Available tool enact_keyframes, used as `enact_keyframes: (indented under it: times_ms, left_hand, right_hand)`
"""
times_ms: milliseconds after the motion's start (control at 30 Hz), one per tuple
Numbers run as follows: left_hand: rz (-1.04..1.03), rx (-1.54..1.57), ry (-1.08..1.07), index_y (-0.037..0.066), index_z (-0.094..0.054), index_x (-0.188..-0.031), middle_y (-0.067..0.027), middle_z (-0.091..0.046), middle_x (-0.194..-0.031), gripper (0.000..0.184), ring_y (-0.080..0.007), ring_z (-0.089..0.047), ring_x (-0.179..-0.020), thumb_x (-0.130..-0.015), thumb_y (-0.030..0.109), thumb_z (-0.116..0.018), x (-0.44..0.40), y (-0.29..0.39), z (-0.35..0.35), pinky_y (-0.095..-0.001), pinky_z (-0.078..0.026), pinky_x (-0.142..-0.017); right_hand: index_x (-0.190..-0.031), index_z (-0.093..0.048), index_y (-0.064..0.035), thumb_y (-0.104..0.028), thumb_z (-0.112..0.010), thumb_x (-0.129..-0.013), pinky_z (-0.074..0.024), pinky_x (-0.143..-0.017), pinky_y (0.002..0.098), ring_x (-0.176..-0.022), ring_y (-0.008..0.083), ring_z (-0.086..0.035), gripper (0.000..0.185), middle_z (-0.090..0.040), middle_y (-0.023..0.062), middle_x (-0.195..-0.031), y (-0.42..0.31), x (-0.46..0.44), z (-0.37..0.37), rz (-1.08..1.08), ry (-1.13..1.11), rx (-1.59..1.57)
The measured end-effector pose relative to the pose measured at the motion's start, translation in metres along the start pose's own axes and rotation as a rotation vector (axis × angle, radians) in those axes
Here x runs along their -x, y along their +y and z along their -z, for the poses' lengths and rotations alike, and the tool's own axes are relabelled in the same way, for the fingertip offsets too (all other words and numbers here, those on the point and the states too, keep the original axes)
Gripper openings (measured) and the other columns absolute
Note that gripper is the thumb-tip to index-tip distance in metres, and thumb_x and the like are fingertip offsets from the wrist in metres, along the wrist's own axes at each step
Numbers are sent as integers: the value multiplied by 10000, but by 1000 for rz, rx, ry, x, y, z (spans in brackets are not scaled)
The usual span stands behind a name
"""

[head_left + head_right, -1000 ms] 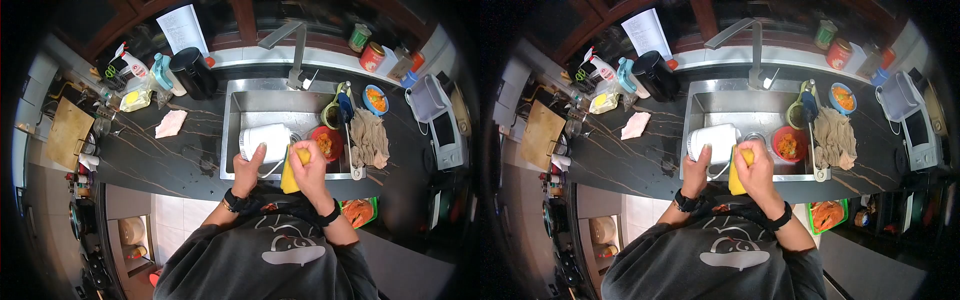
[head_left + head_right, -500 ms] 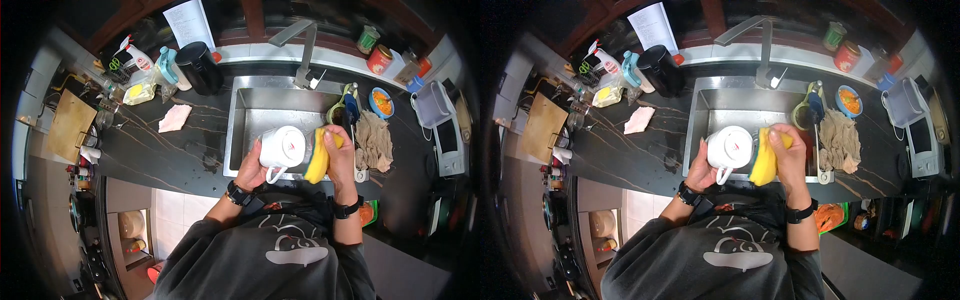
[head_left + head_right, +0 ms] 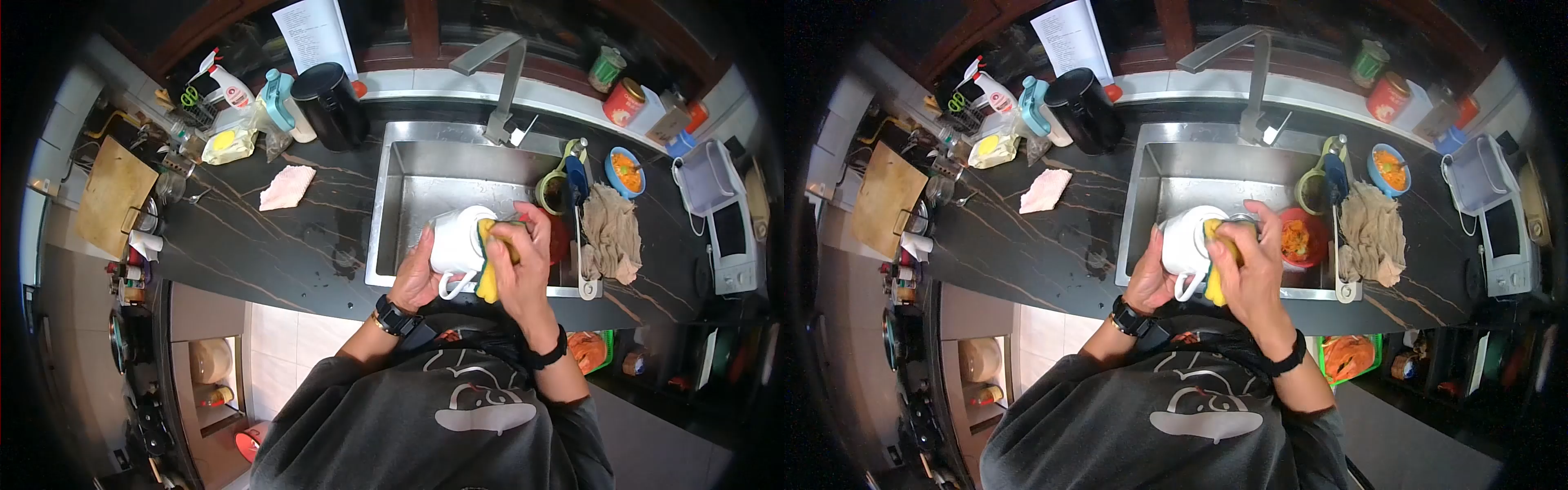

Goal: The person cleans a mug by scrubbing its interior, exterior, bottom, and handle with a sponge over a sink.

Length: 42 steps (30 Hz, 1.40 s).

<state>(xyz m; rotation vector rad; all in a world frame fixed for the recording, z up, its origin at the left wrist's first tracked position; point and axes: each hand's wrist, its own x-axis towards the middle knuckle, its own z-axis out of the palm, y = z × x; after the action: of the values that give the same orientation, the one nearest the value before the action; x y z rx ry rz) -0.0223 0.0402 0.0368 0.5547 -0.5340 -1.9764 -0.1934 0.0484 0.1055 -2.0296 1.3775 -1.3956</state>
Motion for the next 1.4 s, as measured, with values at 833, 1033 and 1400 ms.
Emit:
enact_keyframes:
  times_ms: [833, 1033, 1400]
  left_hand:
    - [194, 147, -71, 113, -366, -1364, -122, -514, -1282, 667, -271, -575, -1086, -908, 599, -316, 4, 14, 3, -467, -545, -806]
    - [220, 128, -12, 118, -376, -1356, -122, -522, -1274, 647, -273, -588, -1062, -911, 586, -333, -2, 10, 4, -468, -547, -801]
    - [193, 96, 29, 124, -395, -1350, -105, -542, -1254, 651, -255, -590, -1058, -904, 596, -345, -1, 16, 10, -450, -550, -800]
  right_hand:
    - [-1178, -599, -141, -179, -711, -757, -482, -701, 397, -853, 316, -560, 437, -524, 156, -1012, -11, -16, 46, 230, -383, 138]
    - [-904, -637, -21, -179, -684, -801, -460, -686, 368, -825, 325, -564, 194, -557, 170, -886, 24, -45, 42, 134, -160, 131]
    - [-866, -612, 5, -233, -592, -894, -442, -706, 313, -813, 184, -579, 240, -619, 134, -863, 91, -36, -5, -497, -94, -168]
